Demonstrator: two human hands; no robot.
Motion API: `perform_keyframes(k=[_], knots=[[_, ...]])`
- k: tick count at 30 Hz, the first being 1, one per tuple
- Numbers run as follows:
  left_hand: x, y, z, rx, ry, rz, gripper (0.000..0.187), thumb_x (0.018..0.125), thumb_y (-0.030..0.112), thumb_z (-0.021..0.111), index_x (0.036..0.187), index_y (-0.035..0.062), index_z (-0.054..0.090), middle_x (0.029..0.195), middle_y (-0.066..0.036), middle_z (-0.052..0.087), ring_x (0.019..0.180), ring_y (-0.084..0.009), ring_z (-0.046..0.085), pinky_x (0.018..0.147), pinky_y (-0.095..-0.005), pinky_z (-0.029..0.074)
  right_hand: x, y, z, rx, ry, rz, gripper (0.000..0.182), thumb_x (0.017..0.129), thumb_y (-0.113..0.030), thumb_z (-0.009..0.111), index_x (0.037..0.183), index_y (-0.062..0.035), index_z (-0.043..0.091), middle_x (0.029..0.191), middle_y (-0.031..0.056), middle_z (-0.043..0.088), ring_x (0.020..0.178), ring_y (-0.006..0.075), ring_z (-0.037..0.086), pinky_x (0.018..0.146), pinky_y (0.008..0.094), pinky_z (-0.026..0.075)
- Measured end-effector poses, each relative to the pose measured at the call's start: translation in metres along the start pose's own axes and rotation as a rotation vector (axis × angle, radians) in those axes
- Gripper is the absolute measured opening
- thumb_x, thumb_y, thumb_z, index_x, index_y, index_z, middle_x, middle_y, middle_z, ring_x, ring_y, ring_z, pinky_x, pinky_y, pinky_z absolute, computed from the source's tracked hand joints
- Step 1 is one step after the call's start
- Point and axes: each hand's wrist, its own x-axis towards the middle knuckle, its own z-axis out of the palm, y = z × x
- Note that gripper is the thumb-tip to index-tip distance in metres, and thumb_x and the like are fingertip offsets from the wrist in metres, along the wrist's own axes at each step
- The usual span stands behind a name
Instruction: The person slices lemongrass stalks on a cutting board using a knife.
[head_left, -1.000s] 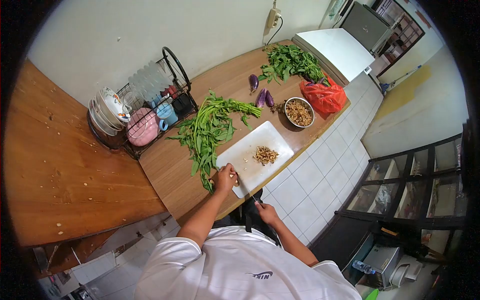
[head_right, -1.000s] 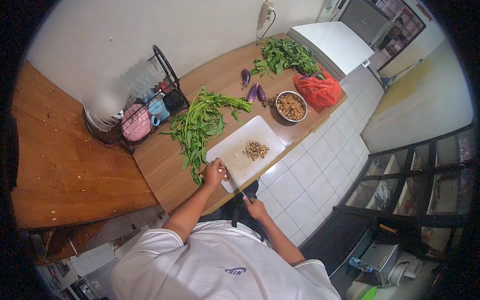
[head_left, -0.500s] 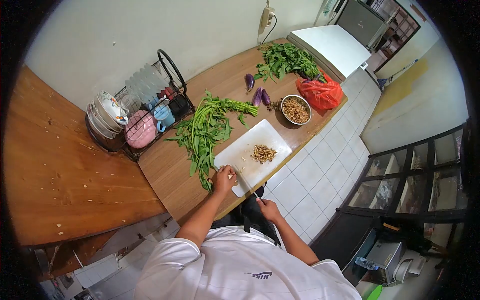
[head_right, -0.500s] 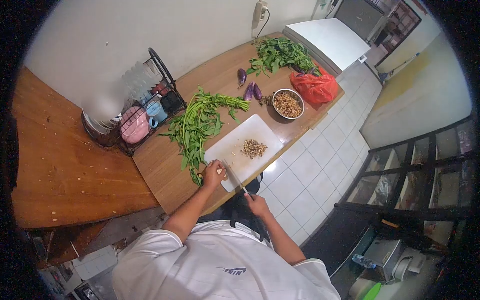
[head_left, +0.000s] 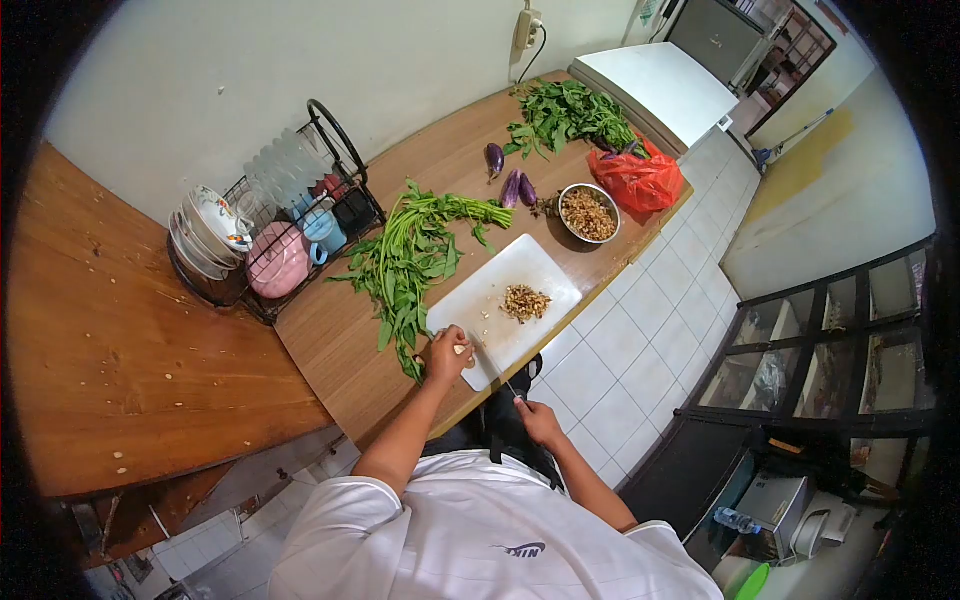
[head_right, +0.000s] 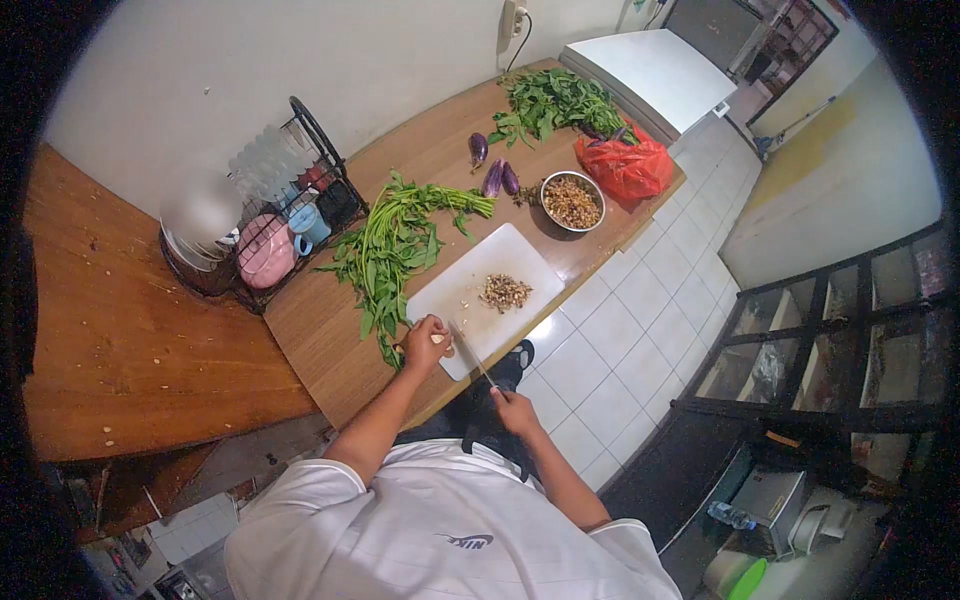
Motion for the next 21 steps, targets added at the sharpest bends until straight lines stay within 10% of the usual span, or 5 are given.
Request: perform_keyframes(k=[21], knots=[[-0.001, 0.0, 0.007, 0.048, 0.024, -0.051, 0.025, 0.075, 0.004, 0.074, 0.096, 0.0077, 0.06, 0.086, -0.008, 0.067, 0.085, -0.0252, 0.068, 0.076, -0.0391, 0.053, 0.009, 0.014, 0.006, -0.022, -0.051, -0.022, 0.07, 0.1, -0.062, 0.044, 0.102, 0.0021, 0.072, 0.098, 0.0304, 0.07, 0.1, 0.0456, 0.067, 0.089, 0.0486, 0.05]])
